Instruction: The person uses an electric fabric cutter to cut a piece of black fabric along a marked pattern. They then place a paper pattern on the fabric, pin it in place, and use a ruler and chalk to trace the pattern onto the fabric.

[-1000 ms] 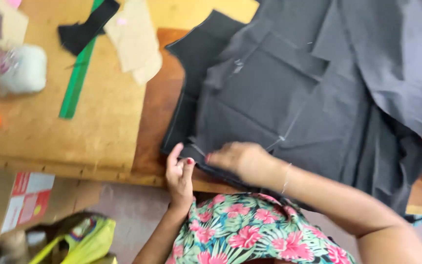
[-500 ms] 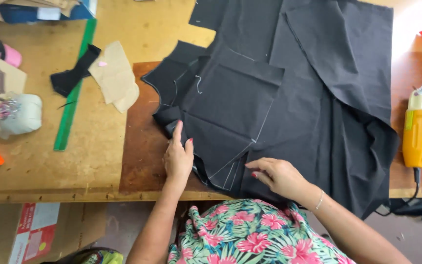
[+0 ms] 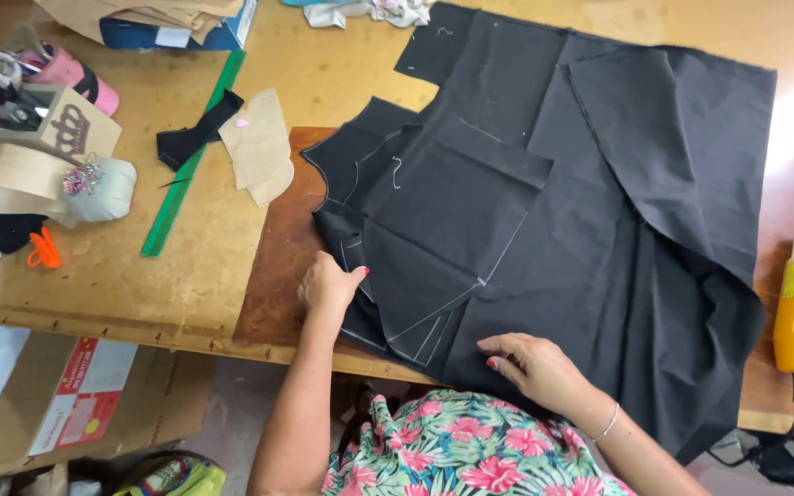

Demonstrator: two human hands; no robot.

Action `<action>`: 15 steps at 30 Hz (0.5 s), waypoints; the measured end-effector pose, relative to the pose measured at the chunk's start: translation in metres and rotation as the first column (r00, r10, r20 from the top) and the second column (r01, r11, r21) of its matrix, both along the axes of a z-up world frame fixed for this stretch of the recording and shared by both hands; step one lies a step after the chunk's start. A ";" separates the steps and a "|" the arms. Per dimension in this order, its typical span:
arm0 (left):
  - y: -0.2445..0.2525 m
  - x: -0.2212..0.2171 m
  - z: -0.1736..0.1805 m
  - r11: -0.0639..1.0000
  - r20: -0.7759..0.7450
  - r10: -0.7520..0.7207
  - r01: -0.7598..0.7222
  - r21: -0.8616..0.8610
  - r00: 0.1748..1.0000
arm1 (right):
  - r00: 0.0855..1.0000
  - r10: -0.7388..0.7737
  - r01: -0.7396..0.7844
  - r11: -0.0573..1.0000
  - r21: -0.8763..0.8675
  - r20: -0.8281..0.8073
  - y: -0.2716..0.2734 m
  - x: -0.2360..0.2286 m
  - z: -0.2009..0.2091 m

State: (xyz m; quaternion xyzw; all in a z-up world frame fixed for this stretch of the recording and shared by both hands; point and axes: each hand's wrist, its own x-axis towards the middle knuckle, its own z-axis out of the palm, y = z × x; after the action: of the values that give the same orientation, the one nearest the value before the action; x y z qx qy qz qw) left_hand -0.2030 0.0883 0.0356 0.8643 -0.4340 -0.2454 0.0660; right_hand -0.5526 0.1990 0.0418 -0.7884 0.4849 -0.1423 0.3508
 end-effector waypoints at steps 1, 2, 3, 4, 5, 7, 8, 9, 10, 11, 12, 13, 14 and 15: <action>0.001 0.000 -0.002 1.000 0.000 0.007 -0.007 -0.008 1.000 | 1.000 0.007 -0.007 1.000 -0.008 0.000 0.000 -0.001 -0.003; 0.002 0.000 -0.005 0.999 -0.025 -0.024 0.023 -0.029 0.999 | 0.999 -0.040 0.038 0.998 0.056 0.020 0.001 -0.002 -0.006; 0.003 0.001 -0.008 0.997 -0.048 -0.055 0.052 -0.051 0.997 | 0.996 -0.087 0.082 0.989 0.122 0.036 0.001 -0.003 -0.009; 0.007 -0.005 -0.012 0.997 -0.047 -0.054 0.052 -0.049 0.997 | 0.996 -0.086 0.081 0.989 0.123 0.037 0.001 -0.003 -0.010; 0.010 -0.011 -0.017 0.974 0.099 -0.090 0.109 -0.201 0.991 | 0.989 -0.125 0.111 0.982 0.151 0.082 0.000 -0.002 -0.011; 0.006 -0.017 -0.024 0.928 0.241 -0.106 0.183 -0.326 0.965 | 0.979 -0.167 0.142 0.971 0.192 0.120 -0.005 -0.002 -0.015; 0.005 -0.017 -0.028 0.879 0.281 -0.141 0.251 -0.406 0.949 | 0.982 -0.142 0.126 0.983 0.133 0.123 -0.003 -0.003 -0.019; 0.004 -0.017 -0.032 0.819 0.323 -0.171 0.317 -0.479 0.931 | 0.985 -0.117 0.109 0.991 0.073 0.125 -0.002 -0.003 -0.022; 0.005 -0.016 -0.032 0.817 0.323 -0.170 0.317 -0.483 0.931 | 0.985 -0.117 0.109 0.992 0.069 0.125 0.001 -0.003 -0.024; 0.007 -0.016 -0.031 0.708 0.098 -0.205 0.216 -0.672 0.974 | 0.983 -0.128 0.119 0.990 0.076 0.131 0.005 -0.003 -0.025; 0.001 -0.015 -0.026 0.571 -0.115 -0.283 0.071 -0.818 0.952 | 0.979 -0.143 0.134 0.989 0.070 0.143 0.002 -0.001 -0.025; 0.002 -0.009 -0.001 0.555 -0.107 -0.291 0.077 -0.828 0.951 | 0.978 -0.146 0.140 0.989 0.052 0.149 -0.007 0.000 -0.025; 0.016 -0.005 0.018 0.473 -0.257 -0.286 -0.097 -0.876 0.923 | 0.977 -0.169 0.161 0.985 0.069 0.127 -0.004 0.000 -0.026; 0.029 0.001 0.037 0.386 -0.400 -0.295 -0.275 -0.881 0.868 | 0.976 -0.191 0.182 0.980 0.085 0.106 -0.001 0.001 -0.028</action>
State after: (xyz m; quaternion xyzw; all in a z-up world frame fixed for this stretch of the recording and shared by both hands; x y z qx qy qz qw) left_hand -0.2018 0.1170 0.0727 0.5819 -0.4683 -0.1766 0.6410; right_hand -0.5514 0.1980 0.0140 -0.7165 0.5410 -0.2009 0.3919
